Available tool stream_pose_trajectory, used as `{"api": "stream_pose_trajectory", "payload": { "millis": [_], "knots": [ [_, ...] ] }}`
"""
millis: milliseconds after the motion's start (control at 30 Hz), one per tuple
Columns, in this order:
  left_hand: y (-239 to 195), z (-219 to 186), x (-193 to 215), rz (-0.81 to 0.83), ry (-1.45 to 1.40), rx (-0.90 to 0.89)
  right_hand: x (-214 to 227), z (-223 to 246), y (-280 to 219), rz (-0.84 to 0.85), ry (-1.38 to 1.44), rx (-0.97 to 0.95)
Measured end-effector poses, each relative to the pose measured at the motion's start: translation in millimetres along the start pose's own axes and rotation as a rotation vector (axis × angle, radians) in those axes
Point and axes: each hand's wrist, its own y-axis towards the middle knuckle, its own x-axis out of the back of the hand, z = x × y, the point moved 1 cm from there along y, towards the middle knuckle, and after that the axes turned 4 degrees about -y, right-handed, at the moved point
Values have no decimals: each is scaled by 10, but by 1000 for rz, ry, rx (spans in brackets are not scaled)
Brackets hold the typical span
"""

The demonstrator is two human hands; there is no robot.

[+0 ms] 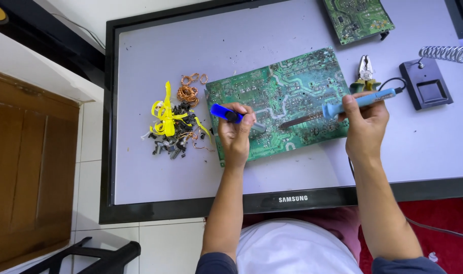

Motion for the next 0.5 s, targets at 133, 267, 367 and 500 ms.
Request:
{"api": "stream_pose_trajectory", "payload": {
  "millis": [133,267,367,500],
  "knots": [
    [-16,-23,-74,9,66,34,67,-41,-26,-5,30,-11],
    [-44,33,-46,28,147,46,60,-93,-37,-32,89,-1],
    [0,88,-72,35,199,-16,27,-204,-17,-42,89,76],
    [7,130,-60,45,238,-81,-71,-224,-29,-36,92,149]
  ]
}}
